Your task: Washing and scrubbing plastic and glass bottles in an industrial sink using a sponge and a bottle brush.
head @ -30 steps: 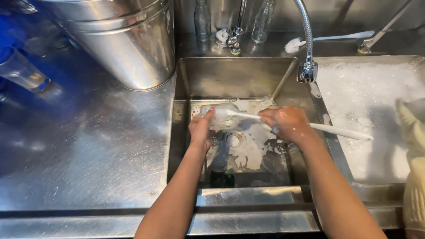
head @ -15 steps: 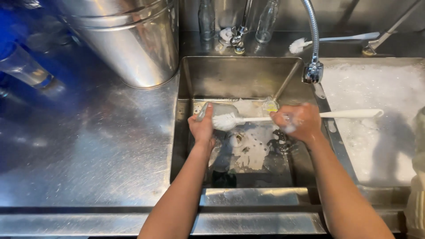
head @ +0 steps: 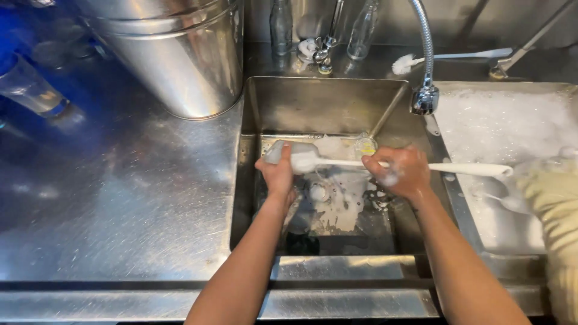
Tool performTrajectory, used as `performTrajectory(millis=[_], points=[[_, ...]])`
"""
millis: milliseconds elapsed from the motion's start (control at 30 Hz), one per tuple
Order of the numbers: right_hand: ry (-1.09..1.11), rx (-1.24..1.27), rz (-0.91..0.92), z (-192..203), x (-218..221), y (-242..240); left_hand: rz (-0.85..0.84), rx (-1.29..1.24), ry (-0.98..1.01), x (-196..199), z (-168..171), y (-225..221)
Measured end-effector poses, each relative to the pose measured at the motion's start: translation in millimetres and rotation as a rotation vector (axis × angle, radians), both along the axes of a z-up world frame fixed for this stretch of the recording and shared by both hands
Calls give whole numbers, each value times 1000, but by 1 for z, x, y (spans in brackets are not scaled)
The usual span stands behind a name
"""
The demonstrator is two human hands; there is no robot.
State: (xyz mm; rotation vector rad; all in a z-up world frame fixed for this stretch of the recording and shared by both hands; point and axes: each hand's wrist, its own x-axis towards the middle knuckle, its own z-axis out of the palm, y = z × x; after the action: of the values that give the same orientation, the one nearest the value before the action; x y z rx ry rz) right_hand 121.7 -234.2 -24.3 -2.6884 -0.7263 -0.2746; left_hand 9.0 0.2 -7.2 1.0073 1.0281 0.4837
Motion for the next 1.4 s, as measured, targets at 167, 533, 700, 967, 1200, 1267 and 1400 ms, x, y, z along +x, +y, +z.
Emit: performTrajectory(millis=[167,533,700,967,1200,1267,1400], points=[[-62,1,110,8,-30,32,-143,-37,9,7,-33,1],[185,-99,23,64,-43,45,-6,72,-4,7,-14,4],[283,-311,-37,69,-56,70,-154,11,25,5,-1,-15],[29,-163,-23,38,-39,44,-132,-14,-104,0,8,-24],[117,-144,-73,30,-31,46,-124,102,-67,12,-36,-2],[236,-240,-60,49,-35,53,-145,92,-55,4,-10,-7],[28,-37,-162,46,-13,23,-86,22,-105,3,-8,15]])
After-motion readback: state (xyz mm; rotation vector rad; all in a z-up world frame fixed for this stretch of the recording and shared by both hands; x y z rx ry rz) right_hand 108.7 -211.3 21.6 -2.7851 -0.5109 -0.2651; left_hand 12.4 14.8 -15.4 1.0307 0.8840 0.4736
